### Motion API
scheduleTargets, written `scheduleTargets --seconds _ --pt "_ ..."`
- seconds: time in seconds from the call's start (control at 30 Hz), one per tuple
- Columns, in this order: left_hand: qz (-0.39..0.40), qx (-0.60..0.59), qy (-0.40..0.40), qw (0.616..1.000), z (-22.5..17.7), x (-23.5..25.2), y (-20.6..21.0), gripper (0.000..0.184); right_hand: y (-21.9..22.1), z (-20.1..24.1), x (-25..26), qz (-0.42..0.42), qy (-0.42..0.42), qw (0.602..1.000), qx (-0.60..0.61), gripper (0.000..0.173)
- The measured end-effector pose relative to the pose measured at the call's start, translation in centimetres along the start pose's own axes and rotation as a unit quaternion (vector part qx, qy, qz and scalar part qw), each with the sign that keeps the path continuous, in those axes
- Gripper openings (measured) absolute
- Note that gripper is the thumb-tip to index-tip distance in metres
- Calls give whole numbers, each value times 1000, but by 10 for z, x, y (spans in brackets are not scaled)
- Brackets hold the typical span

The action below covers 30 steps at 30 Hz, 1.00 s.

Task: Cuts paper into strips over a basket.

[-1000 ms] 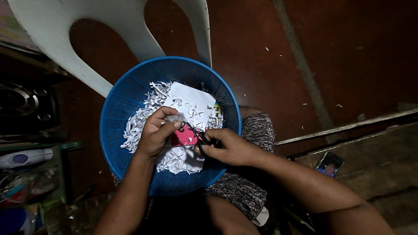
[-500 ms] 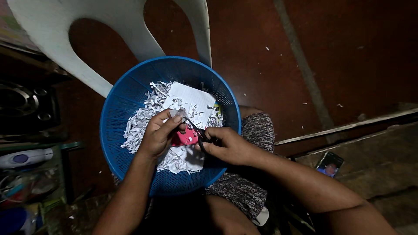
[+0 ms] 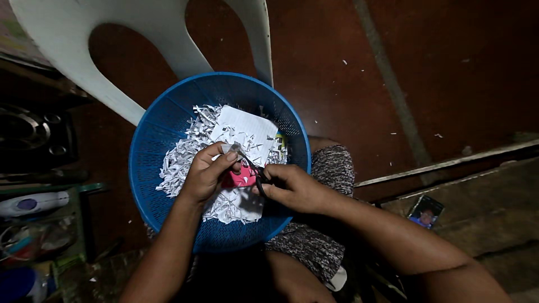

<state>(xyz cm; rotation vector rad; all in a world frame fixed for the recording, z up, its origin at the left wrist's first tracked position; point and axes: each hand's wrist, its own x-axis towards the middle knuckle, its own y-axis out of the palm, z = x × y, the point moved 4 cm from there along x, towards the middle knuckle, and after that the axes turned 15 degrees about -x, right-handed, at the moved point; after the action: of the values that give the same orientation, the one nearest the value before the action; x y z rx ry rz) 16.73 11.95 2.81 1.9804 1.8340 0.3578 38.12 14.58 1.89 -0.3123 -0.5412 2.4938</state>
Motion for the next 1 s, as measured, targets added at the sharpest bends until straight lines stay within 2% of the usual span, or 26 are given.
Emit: scheduleTargets --seconds 0.17,0.37,0.73,0.87,1.0 --pt "15 41 -10 999 2 -1 2 16 0 2 -1 1 6 1000 19 41" --pt "13 34 -9 999 1 -1 1 18 -1 0 0 -10 -11 1000 8 38" --pt "-12 -3 10 1000 -4 -2 -3 18 -2 3 -1 11 7 999 37 40" --pt "0 -5 14 1000 -4 -1 -2 16 -2 4 -1 23 3 999 29 41" --pt "28 40 12 999 -4 -1 -2 17 -2 5 -2 26 -2 999 27 41"
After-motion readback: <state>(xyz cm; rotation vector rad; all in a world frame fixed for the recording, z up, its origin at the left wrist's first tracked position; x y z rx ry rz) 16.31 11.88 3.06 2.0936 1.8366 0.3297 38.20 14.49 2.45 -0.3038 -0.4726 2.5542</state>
